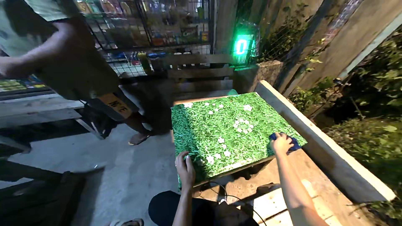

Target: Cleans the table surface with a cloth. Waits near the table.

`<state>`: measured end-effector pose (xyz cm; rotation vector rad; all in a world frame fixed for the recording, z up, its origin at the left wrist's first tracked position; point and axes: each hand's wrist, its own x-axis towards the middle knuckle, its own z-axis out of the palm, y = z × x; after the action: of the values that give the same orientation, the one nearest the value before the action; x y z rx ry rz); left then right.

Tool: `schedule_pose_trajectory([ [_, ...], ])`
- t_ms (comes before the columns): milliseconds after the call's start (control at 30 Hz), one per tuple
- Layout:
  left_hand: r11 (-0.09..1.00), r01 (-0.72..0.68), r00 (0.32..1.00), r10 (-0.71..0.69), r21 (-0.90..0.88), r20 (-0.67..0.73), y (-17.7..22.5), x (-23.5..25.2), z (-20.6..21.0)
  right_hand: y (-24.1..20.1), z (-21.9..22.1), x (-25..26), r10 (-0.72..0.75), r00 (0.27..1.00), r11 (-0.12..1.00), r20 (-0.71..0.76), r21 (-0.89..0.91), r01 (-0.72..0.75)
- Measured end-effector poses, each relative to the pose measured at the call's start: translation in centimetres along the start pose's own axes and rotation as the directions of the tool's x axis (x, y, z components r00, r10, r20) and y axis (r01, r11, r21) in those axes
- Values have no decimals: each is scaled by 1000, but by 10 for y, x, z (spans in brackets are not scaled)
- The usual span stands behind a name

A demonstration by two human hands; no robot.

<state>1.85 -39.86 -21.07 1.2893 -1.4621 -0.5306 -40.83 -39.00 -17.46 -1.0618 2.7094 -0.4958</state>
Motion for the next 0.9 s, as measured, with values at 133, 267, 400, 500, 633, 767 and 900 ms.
schedule_pose_trajectory([
  [133,1000,11,1000,-11,-16,-25,-1,-2,-2,-85,47,-74,-341,928,939,152,25,342],
  [267,1000,12,996,-14,-18,-89,0,-4,-3,-174,84,-169,-698,620,704,359,187,685],
  [400,999,22,989,-29,-49,-148,0,-3,-4,-232,98,-218,-825,348,532,446,404,744],
  [500,998,29,985,-38,-51,-171,0,-3,-3,-252,110,-201,-823,304,520,480,423,742],
  [633,995,96,985,-98,-19,-140,1,-4,-5,-236,134,-116,-873,383,467,301,297,833],
  [767,995,100,986,-101,-14,-129,2,-3,-8,-165,98,7,-662,719,748,211,127,652],
  [900,996,85,983,-90,-37,-162,4,-2,-8,-39,23,68,-305,948,952,92,-5,307],
])
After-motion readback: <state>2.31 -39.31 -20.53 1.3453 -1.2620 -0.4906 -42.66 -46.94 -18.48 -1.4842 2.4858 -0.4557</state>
